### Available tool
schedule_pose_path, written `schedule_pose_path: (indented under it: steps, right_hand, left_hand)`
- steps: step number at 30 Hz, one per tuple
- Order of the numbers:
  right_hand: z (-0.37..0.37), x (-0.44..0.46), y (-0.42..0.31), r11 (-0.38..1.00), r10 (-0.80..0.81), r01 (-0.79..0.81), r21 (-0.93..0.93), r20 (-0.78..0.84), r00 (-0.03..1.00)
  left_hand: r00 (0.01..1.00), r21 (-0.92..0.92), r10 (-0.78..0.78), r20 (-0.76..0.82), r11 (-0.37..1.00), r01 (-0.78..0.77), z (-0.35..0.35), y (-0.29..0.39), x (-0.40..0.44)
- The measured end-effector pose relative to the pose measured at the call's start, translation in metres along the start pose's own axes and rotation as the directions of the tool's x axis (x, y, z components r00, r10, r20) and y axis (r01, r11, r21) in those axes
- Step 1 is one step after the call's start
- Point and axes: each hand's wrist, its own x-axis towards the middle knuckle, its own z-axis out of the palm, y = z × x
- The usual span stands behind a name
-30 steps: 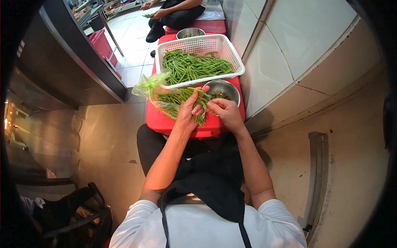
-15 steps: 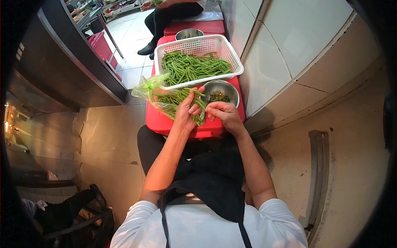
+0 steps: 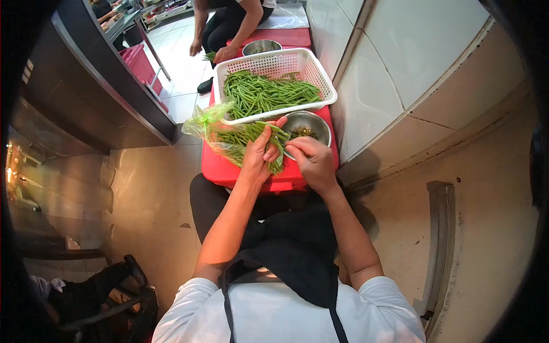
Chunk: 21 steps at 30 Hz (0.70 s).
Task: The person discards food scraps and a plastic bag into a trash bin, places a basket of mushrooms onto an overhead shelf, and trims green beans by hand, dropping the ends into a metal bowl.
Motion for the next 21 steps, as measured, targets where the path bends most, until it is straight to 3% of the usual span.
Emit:
schedule_pose_path:
  steps: [4,7,13,16,21]
  right_hand:
    - [0.016,-0.003,0.012,0.970,0.180,-0.183,0.161,0.034,0.983]
    - [0.013,0.001,0.007,0.978,0.156,-0.163,0.132,0.067,0.986]
    - [0.026,-0.003,0.023,0.976,-0.083,0.058,-0.210,-0.115,0.990]
    - [0.026,-0.007,0.031,0.961,0.188,-0.192,0.196,0.043,0.981]
    - [0.009,0.000,0.039,0.785,0.296,-0.410,0.464,0.300,0.907]
  left_hand:
    - [0.999,0.138,0.047,0.002,0.989,-0.047,0.018,0.002,-0.008]
    - [0.997,0.247,0.074,-0.007,0.967,-0.070,0.022,0.006,-0.013]
    - [0.997,0.228,0.073,-0.036,0.972,-0.063,0.020,0.000,-0.011]
    - [0.999,0.104,-0.007,-0.051,0.995,0.012,0.012,-0.002,-0.011]
    - [0.994,-0.074,-0.107,0.017,0.991,0.108,0.001,-0.010,-0.010]
